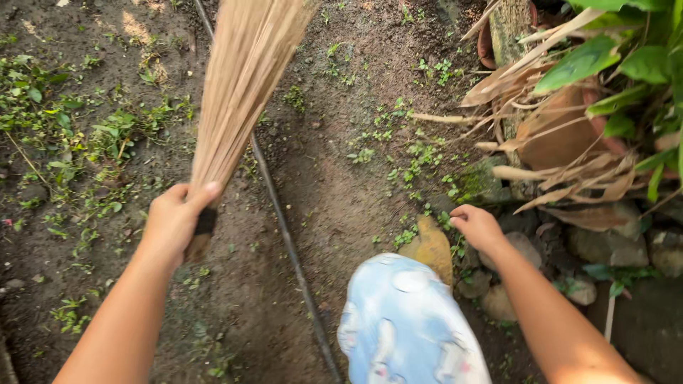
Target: The person uses a traditional broom to sweep soil and then pulls small weeds by hand from a garden bed. The person repeatedly sweeps the ground and removes weeds near rocks and a black irrigation line.
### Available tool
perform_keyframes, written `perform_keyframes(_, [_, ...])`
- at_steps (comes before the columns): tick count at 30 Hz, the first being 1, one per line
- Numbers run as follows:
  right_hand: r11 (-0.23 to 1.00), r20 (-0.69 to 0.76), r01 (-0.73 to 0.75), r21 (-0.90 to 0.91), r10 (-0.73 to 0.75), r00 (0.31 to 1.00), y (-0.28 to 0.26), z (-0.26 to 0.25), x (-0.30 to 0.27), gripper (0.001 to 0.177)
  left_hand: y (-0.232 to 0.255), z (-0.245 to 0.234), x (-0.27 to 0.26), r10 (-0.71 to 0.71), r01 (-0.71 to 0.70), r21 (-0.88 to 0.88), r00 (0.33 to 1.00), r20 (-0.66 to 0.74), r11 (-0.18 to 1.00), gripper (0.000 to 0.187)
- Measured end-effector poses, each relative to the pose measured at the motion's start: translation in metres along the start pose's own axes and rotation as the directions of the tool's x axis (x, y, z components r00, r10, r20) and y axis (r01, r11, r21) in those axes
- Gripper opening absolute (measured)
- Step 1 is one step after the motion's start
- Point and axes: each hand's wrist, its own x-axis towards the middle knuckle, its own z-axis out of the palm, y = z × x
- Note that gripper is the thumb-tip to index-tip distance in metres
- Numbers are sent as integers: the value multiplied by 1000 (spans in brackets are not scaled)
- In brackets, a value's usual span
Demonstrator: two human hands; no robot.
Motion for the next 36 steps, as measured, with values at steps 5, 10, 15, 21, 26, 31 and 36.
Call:
perform_keyframes(5, [983,32,-65,170,60,998,10,3,23,33,65,78,16,145,-152,91,987,75,984,88])
perform_keyframes(10, [935,-27,45,352,-38,999,23,10,37,33,121,142,26,238,-264,172,958,158,949,107])
perform_keyframes(15, [891,47,-71,447,55,997,19,20,39,33,170,165,21,59,-172,511,971,230,842,102])
perform_keyframes(21, [893,64,-41,448,14,998,20,25,42,36,190,177,-8,-28,-48,459,987,158,887,90])
perform_keyframes(26, [909,63,-130,396,115,991,24,26,32,38,219,189,26,411,-451,119,874,258,884,71])
perform_keyframes(31, [910,40,-335,245,335,941,56,51,8,44,219,206,62,402,-434,22,852,334,901,70])
perform_keyframes(36, [902,-133,-297,313,351,927,79,88,-9,44,193,223,88,468,-527,37,783,409,849,73])
